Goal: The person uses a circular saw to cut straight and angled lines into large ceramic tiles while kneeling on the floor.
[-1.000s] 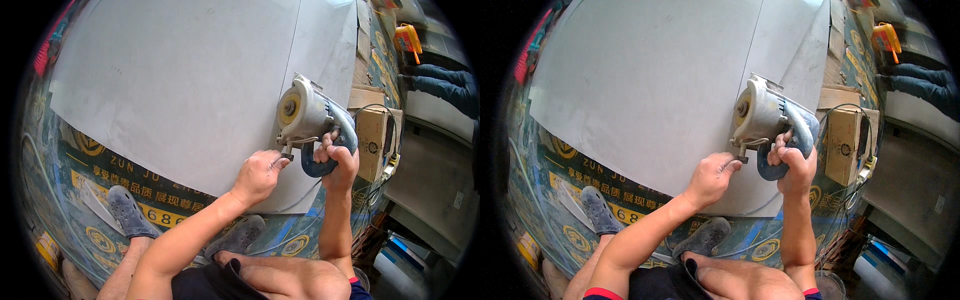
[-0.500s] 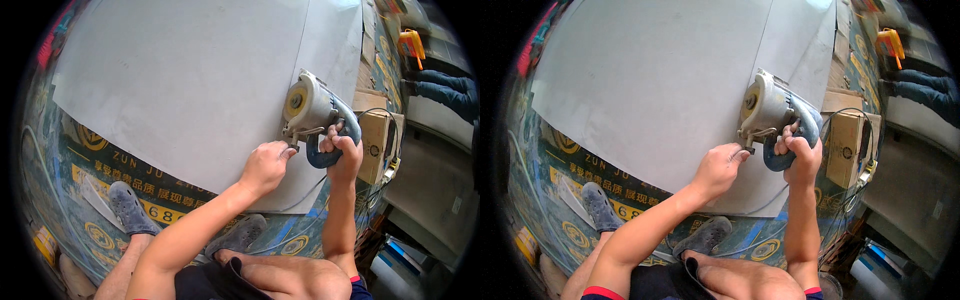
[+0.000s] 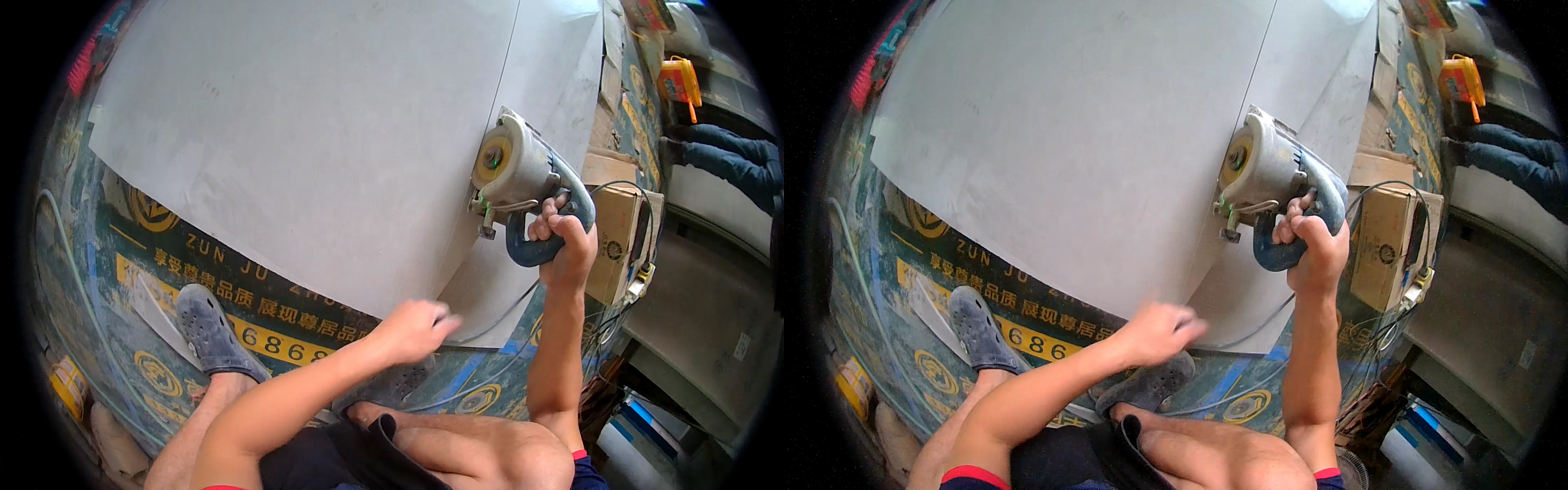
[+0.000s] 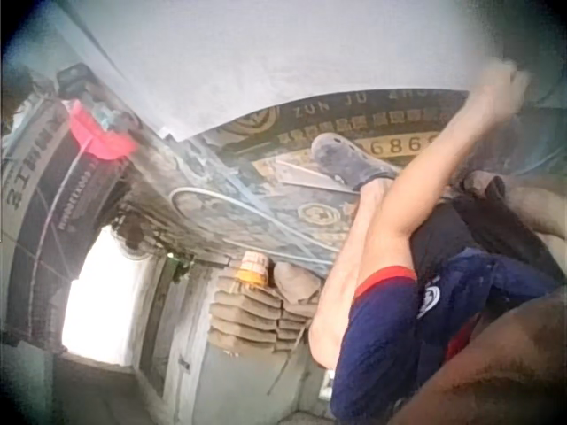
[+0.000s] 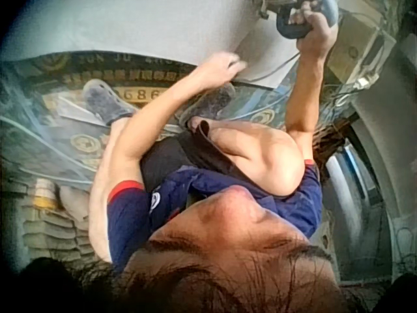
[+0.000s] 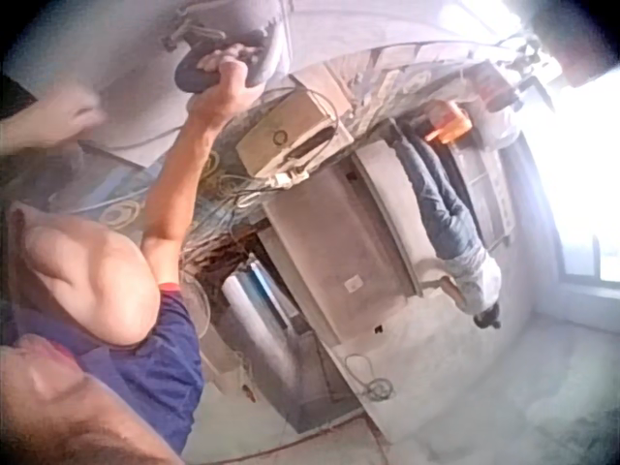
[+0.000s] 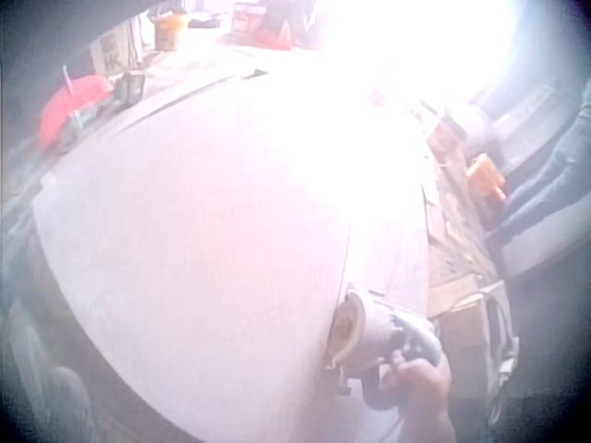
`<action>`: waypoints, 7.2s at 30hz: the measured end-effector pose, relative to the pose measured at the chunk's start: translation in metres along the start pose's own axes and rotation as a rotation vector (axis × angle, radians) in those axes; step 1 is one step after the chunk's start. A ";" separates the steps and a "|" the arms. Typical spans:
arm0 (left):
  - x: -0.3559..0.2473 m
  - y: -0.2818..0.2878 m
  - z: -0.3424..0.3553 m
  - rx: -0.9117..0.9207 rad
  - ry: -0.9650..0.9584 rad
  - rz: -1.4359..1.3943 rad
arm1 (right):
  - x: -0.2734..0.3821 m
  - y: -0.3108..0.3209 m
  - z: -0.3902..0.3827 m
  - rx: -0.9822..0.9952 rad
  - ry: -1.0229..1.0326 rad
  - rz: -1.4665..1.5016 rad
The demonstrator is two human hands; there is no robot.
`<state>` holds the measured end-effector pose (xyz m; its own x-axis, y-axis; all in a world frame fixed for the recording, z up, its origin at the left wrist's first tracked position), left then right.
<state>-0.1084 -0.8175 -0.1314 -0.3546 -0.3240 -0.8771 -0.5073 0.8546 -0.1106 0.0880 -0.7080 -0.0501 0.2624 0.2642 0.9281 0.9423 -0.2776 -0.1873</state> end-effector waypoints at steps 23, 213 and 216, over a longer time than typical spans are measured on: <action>0.101 0.024 -0.063 -0.195 0.212 -1.097 | -0.003 0.007 -0.011 -0.005 -0.036 0.012; 0.104 0.028 -0.049 -0.151 0.198 -1.122 | -0.029 0.017 -0.106 -0.077 -0.148 0.022; 0.108 0.026 -0.047 -0.154 0.198 -1.119 | -0.029 0.017 -0.107 -0.085 -0.141 0.001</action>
<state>-0.1968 -0.8492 -0.2072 0.2455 -0.9411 -0.2323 -0.7022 -0.0075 -0.7120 0.0739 -0.8192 -0.0459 0.2959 0.3887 0.8726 0.9224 -0.3536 -0.1553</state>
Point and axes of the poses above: each hand's wrist, its own z-axis towards the middle knuckle, its own y-axis out of the back of the hand, x = y × z, the point moved 6 cm from there along z, towards the middle knuckle, and after that the axes turned 6 degrees about x, right-handed, at the moved point
